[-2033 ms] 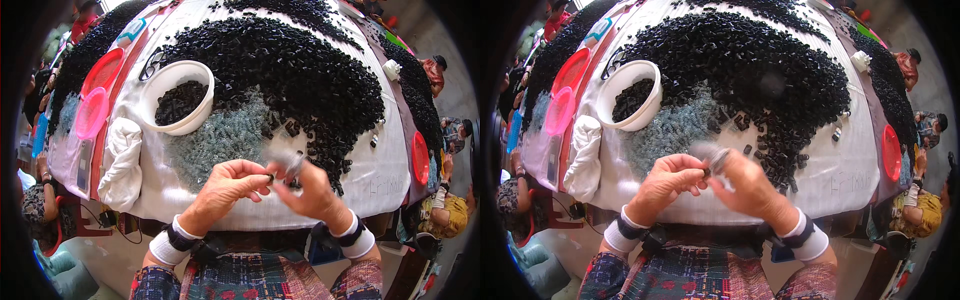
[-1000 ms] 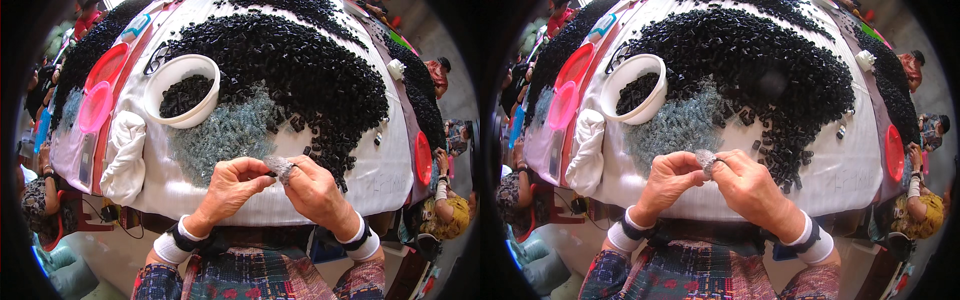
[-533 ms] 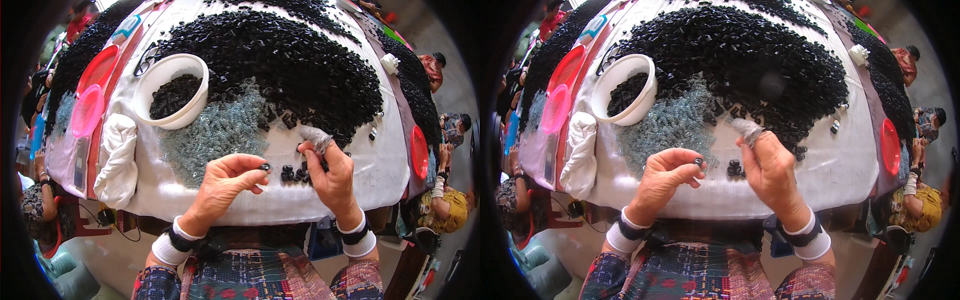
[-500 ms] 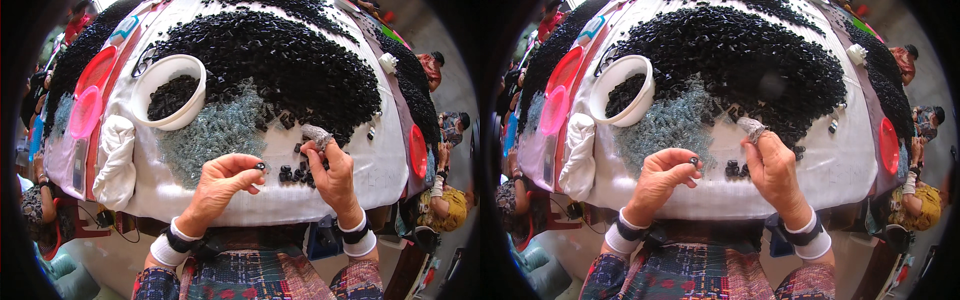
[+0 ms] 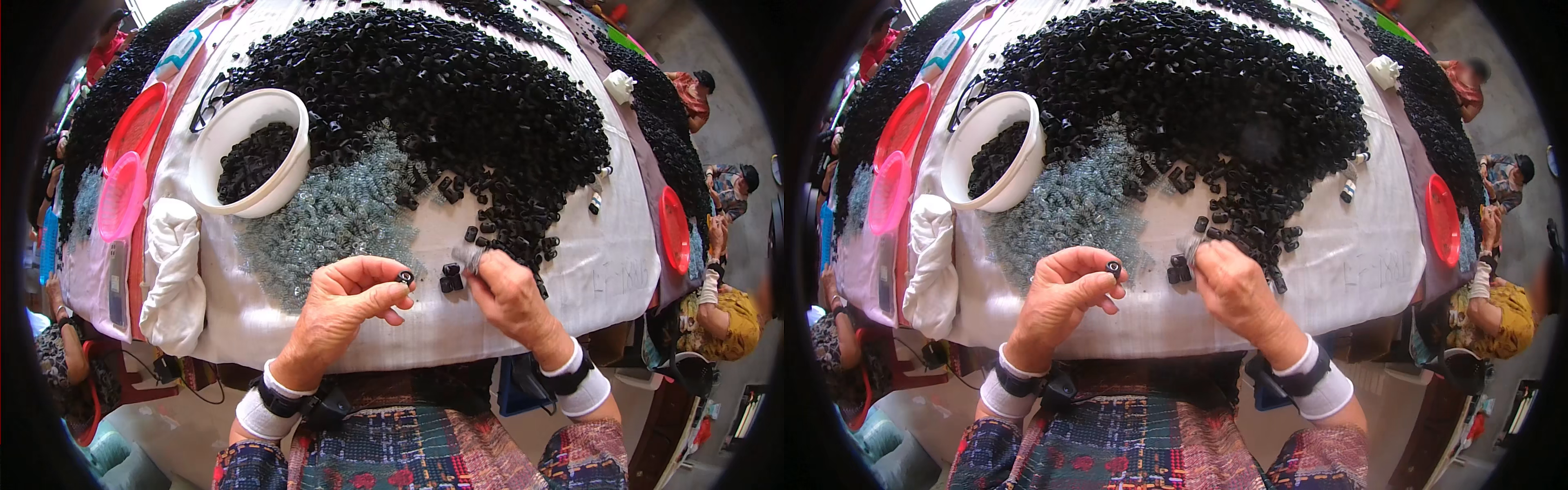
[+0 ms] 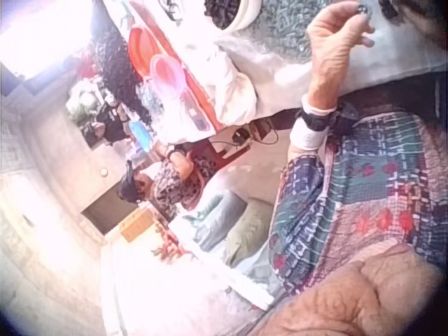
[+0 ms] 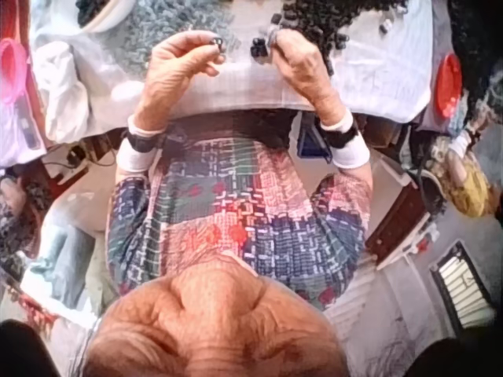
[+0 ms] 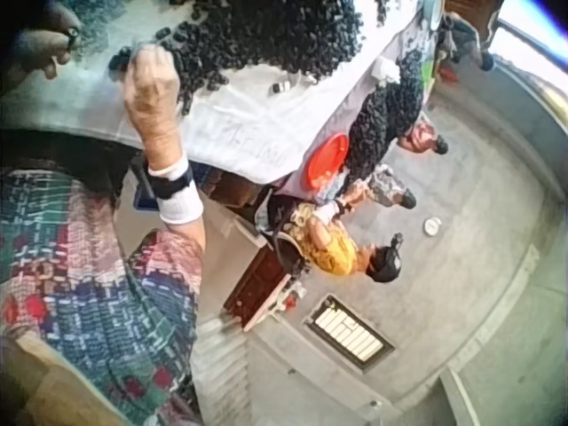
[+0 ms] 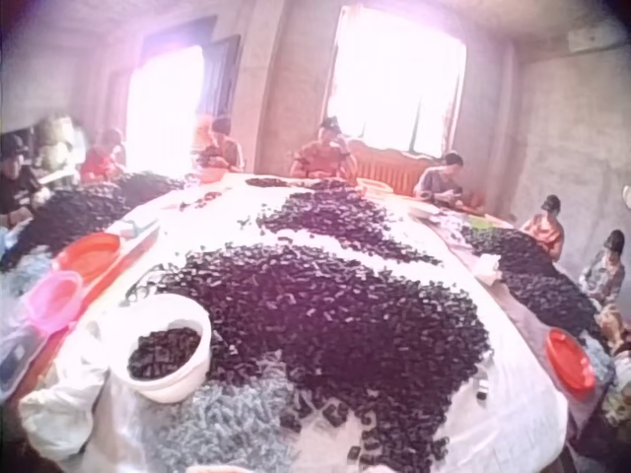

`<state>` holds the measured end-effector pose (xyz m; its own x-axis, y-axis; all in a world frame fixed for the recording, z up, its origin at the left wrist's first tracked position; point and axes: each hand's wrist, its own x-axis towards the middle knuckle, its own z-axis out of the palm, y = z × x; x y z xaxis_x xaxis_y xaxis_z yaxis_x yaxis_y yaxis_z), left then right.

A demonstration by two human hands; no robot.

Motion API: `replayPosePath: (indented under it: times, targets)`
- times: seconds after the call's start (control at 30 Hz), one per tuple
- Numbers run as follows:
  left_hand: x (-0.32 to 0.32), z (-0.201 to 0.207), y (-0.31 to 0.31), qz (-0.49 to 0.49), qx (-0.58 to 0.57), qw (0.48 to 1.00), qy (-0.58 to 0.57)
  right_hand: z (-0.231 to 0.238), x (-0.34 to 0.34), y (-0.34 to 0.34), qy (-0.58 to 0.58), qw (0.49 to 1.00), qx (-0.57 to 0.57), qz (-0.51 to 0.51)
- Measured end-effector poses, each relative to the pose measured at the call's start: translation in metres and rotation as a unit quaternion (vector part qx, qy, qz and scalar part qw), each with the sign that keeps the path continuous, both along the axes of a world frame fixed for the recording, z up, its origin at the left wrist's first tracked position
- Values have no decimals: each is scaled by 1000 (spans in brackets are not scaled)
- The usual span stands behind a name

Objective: Sort small black plastic shoe components and clear plastic pieces at a work table.

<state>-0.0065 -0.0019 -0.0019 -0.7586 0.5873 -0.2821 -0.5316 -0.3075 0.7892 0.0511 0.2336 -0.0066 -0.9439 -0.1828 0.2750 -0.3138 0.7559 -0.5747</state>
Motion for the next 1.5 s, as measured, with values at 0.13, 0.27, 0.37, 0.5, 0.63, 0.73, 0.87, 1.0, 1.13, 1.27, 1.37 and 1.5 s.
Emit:
replayPosePath:
  times: [0.13,0.27,0.37,0.5,0.63,0.73,0.87,1.0,1.13,1.27,1.37,1.5]
  targets:
    - [0,0,-2,5,-6,1000,-1,1,-15,14,40,996,-16,-74]
    - [-1,0,-3,10,-5,1000,-5,8,-7,19,61,995,-25,-80]
    - [-1,1,-2,5,-5,1000,-6,13,0,13,72,997,32,-25]
    - [0,2,-1,-2,-14,1000,-4,6,11,3,74,994,82,-7]
    - [1,2,-1,0,-20,1000,-2,-2,12,4,82,986,141,42]
    - [1,3,-1,0,-24,1000,-3,-3,4,5,73,988,131,35]
    - [1,2,-1,0,-22,1000,-4,-7,-1,8,73,988,134,27]
    - [1,3,0,-1,-16,1000,-1,-8,2,5,92,985,144,11]
    - [2,2,0,-3,-21,1000,-6,-7,-2,0,81,979,187,13]
    - [4,5,2,-15,-12,1000,-13,8,-2,-10,72,995,75,2]
    - [5,6,4,-24,-5,1000,-13,32,1,-24,44,994,-93,-28]
    - [9,12,7,-26,3,1000,-2,41,-1,-41,77,971,-227,-5]
